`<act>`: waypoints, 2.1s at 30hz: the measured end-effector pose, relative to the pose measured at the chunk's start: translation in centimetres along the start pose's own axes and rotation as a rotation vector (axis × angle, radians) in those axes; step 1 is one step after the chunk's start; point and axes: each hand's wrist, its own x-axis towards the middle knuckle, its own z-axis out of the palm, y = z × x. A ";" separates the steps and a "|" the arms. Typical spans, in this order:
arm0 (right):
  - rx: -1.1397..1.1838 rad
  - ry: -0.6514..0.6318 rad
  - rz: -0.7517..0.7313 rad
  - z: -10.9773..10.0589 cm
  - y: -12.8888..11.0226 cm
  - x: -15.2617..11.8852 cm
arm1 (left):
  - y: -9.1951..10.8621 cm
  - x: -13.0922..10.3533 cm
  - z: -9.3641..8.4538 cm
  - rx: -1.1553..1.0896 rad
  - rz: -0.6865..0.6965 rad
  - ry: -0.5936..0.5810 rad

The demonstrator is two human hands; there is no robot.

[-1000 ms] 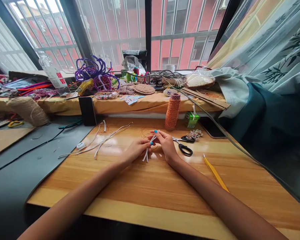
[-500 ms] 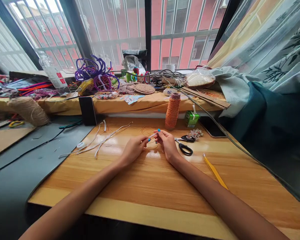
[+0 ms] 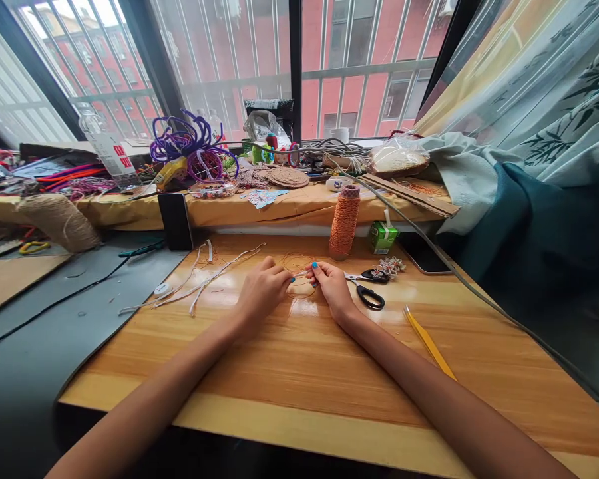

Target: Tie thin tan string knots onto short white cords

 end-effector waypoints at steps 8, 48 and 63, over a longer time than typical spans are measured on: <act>-0.020 -0.210 -0.058 0.5 -1.0 -0.8 | -0.4 0.3 0.5 -0.375 -0.130 -0.026; -0.065 0.145 -0.079 0.0 -1.2 -0.7 | 1.7 0.1 -0.2 -1.360 -0.565 -0.341; -0.332 0.136 -0.205 0.4 -1.9 -1.7 | 1.6 0.5 0.0 -1.375 -0.599 -0.386</act>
